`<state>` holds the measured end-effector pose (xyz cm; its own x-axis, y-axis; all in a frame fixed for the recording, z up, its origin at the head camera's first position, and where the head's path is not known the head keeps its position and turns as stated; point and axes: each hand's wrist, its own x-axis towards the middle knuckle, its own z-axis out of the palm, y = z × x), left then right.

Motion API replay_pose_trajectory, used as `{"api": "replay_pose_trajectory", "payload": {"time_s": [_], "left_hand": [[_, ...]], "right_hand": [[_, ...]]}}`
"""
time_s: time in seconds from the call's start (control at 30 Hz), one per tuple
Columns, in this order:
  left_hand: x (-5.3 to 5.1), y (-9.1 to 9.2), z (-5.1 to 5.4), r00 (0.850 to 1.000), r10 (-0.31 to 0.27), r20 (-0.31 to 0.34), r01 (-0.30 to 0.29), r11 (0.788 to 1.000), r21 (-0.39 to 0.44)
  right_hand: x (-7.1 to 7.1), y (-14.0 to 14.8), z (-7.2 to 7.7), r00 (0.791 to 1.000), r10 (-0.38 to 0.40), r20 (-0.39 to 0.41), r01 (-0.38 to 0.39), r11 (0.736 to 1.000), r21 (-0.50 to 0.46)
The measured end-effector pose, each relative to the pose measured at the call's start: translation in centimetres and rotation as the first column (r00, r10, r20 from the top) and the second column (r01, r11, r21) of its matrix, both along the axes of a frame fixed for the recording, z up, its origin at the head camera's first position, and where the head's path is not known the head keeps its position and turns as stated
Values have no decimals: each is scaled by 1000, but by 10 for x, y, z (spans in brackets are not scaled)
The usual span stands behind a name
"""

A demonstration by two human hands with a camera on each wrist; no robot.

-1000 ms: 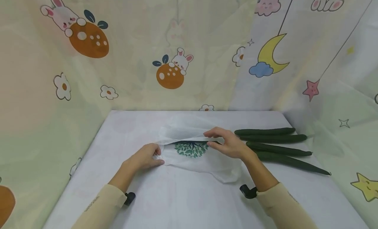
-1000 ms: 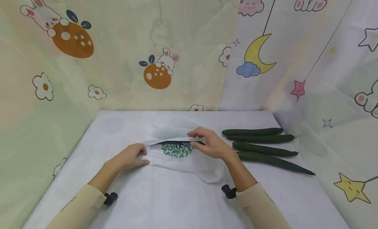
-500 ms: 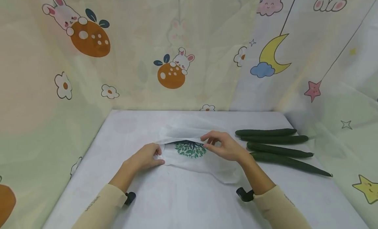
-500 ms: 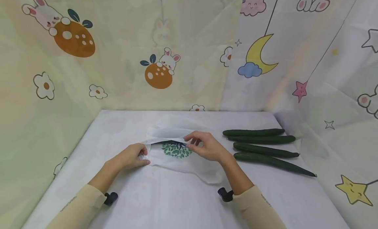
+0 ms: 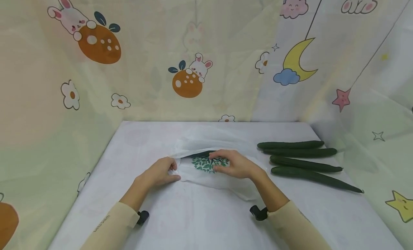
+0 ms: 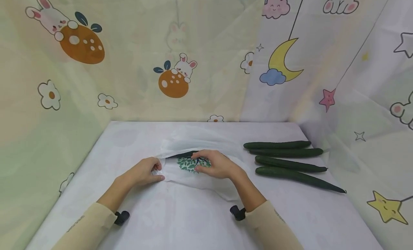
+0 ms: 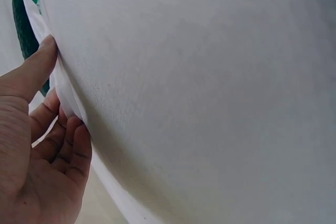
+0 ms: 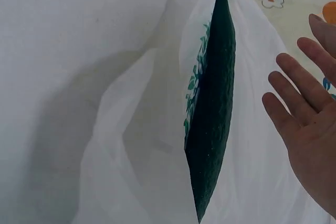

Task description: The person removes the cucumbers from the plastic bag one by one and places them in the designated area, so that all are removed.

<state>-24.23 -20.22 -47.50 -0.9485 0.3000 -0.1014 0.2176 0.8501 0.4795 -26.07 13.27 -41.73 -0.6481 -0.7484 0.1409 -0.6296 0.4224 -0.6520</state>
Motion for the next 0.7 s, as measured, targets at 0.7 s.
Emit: {"api": "replay_pose_trajectory", "payload": {"time_s": [0.7], "left_hand": [[2,0,3,1000,-7,-6,7,1000,-12]], "right_hand": [[-40,-8,-16,995,-102,5,100,986,136]]}}
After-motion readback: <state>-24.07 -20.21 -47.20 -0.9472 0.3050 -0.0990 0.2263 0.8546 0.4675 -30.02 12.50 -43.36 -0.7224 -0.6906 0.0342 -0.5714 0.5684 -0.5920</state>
